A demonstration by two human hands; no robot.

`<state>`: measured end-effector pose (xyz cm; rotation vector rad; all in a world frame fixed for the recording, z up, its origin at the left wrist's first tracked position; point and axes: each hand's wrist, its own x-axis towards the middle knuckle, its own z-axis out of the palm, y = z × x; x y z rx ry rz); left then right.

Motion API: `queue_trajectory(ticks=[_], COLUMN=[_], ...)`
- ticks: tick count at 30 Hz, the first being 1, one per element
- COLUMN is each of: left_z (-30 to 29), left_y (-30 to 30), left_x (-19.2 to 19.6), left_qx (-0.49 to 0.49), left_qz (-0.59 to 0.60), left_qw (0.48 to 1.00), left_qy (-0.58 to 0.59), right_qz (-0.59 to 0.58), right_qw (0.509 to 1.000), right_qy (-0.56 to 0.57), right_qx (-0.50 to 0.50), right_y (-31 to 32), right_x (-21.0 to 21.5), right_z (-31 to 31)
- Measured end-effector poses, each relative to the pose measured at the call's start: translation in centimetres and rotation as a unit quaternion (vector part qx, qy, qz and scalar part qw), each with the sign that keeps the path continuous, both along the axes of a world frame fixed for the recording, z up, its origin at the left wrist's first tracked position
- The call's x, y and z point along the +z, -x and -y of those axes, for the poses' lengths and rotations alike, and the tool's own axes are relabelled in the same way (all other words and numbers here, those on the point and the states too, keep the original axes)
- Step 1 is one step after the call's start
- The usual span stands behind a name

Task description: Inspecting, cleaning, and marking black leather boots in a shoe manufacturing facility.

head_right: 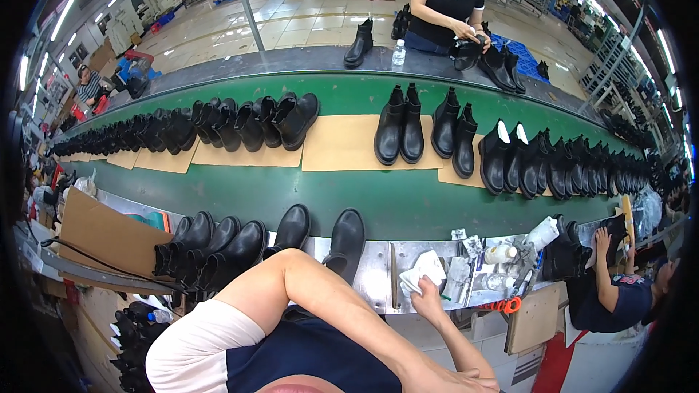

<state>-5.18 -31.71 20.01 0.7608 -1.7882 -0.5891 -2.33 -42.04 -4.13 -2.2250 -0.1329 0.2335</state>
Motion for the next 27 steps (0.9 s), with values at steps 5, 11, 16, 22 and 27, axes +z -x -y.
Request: queue_trajectory(ticks=[5, 11, 16, 22, 27], left_z=[-0.3, 2.5, 1.8, 1.3, 1.5], left_y=[0.4, 0.4, -1.4, -1.2, 0.2], left_x=[-0.4, -0.4, 2.9, 3.9, 5.7], left_qx=[-0.016, -0.035, 0.034, 0.125, 0.156], left_qz=[-0.047, -0.065, 0.056, 0.136, 0.24], left_qw=[0.999, 0.997, 0.992, 0.968, 0.93], left_qy=[0.001, 0.008, 0.108, 0.171, 0.229], right_qz=[0.016, 0.016, 0.018, -0.004, -0.028], right_qw=[1.0, 1.0, 0.999, 1.0, 0.998], right_qy=[0.006, -0.026, -0.012, -0.022, -0.041], right_qx=[0.017, 0.006, 0.024, -0.002, -0.028], right_y=[-0.8, -1.8, -1.5, -1.2, -1.3], right_x=[0.5, 1.7, 0.2, 0.4, 0.6], right_z=[-0.5, -2.4, -2.3, -2.3, -1.5])
